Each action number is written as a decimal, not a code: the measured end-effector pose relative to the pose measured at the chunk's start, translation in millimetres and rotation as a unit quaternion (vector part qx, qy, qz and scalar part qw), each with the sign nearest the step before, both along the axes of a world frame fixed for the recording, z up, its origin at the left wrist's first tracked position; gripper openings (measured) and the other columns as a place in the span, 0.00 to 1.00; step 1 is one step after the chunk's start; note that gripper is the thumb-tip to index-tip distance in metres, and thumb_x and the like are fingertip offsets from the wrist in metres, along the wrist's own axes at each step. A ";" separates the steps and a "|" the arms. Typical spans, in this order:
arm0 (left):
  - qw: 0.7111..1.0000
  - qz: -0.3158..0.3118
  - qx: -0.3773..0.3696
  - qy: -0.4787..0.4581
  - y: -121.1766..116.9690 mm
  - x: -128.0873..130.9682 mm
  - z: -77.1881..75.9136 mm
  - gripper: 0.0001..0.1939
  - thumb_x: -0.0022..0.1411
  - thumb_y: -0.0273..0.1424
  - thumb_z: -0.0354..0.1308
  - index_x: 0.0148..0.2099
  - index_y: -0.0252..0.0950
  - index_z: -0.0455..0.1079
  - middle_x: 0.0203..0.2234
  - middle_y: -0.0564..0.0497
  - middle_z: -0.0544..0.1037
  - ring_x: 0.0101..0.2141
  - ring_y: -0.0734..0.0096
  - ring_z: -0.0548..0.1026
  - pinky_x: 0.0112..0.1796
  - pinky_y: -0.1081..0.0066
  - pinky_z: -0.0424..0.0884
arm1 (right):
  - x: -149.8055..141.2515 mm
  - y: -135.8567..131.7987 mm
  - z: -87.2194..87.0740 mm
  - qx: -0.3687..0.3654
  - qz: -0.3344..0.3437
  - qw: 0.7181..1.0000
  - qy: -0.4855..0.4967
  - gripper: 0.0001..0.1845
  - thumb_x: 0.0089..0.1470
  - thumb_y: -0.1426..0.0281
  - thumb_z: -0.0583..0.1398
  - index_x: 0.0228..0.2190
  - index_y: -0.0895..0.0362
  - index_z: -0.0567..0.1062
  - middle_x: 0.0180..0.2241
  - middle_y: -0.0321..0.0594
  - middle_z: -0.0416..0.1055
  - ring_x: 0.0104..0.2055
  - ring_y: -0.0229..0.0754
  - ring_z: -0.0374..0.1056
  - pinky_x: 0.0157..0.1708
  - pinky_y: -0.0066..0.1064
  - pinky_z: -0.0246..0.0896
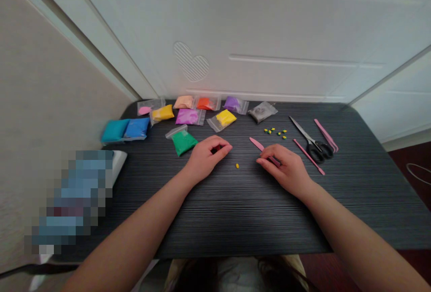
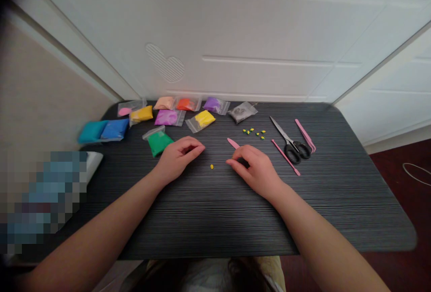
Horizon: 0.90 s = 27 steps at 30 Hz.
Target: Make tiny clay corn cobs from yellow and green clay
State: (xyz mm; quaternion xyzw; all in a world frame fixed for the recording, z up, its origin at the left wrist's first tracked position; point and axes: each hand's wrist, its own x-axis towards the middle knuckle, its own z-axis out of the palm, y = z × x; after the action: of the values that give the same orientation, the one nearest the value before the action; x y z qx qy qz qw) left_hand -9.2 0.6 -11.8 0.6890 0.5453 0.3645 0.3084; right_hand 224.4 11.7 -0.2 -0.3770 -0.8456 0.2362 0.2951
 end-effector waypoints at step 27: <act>1.000 0.007 -0.003 0.003 -0.3 1.1 -3.3 0.09 0.53 0.36 0.57 0.31 0.36 0.67 0.28 0.53 0.71 0.28 0.74 0.68 0.30 0.73 0.64 | -0.7 0.2 3.2 -0.003 0.011 1.000 0.001 0.05 0.54 0.71 0.54 0.34 0.55 0.69 0.35 0.40 0.68 0.40 0.39 0.64 0.41 0.32 0.61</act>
State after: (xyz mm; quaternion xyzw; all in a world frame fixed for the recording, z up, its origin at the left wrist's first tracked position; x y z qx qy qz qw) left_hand -8.1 0.3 -15.1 0.6856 0.5516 0.3632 0.3062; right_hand 223.7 11.9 3.0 -0.3679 -0.8487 0.2424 0.2925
